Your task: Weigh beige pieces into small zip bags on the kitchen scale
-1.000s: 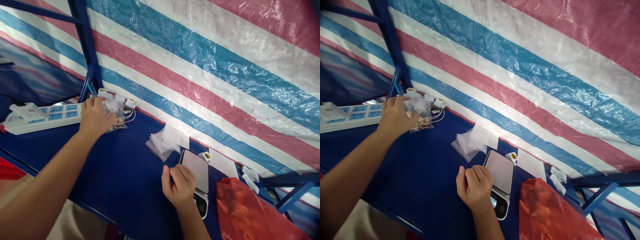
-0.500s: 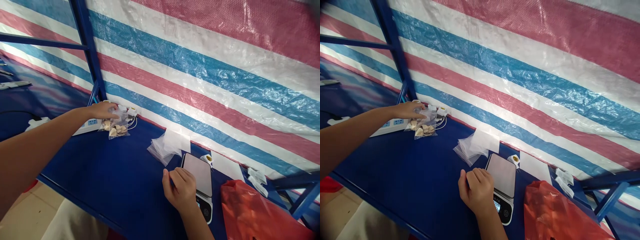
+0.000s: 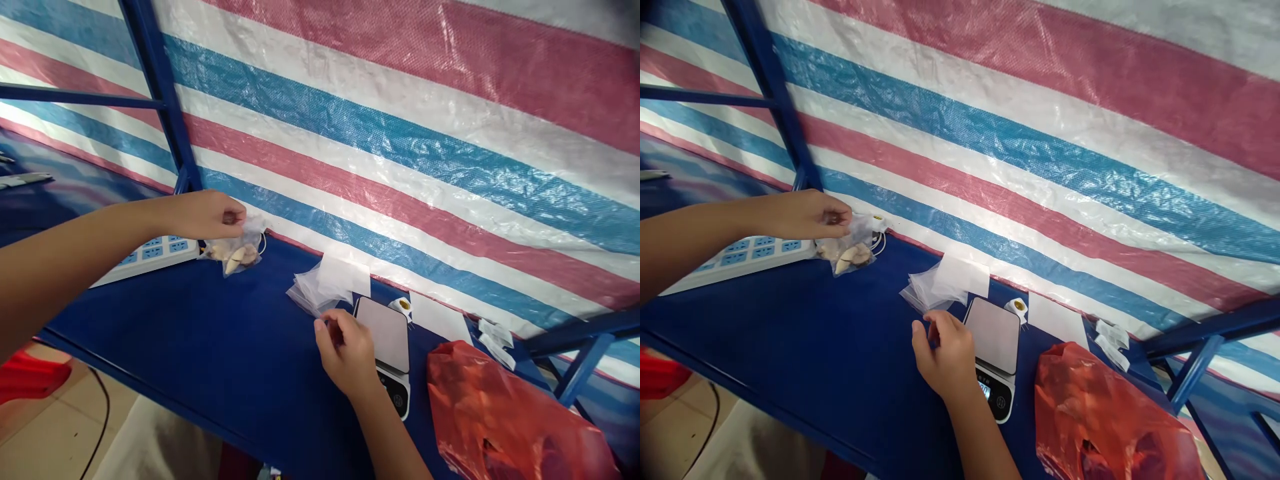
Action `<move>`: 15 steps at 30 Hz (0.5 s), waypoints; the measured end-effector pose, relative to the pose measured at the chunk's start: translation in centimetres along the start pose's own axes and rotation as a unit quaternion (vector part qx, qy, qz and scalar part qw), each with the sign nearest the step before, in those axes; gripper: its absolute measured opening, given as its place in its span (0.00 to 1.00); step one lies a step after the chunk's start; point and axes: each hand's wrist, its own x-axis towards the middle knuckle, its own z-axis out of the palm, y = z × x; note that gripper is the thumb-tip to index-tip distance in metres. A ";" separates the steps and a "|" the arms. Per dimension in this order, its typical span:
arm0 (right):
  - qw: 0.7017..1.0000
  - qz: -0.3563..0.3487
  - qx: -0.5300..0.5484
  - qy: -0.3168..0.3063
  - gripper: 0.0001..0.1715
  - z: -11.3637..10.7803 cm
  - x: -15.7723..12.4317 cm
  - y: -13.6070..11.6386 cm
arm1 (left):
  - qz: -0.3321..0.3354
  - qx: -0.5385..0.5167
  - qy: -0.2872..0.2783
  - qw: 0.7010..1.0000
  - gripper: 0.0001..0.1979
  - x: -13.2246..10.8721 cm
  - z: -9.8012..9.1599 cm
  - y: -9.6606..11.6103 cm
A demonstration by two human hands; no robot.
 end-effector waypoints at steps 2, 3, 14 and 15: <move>0.976 0.163 0.141 -0.021 0.17 0.0 0.3 -0.3 | 0.047 0.002 0.017 0.999 0.15 -0.5 -0.4 3.3; 0.944 0.244 0.219 -0.024 0.25 -0.1 0.4 -0.6 | 0.071 -0.004 0.025 0.997 0.13 -0.7 -0.5 5.1; 0.691 0.306 0.571 0.320 0.26 -7.8 -9.8 -5.4 | 0.382 -0.276 -0.016 0.882 0.10 -2.5 4.8 26.2; 0.695 0.304 0.545 0.356 0.28 -8.6 -10.9 -5.6 | 0.412 -0.296 -0.051 0.860 0.09 -2.5 5.6 27.6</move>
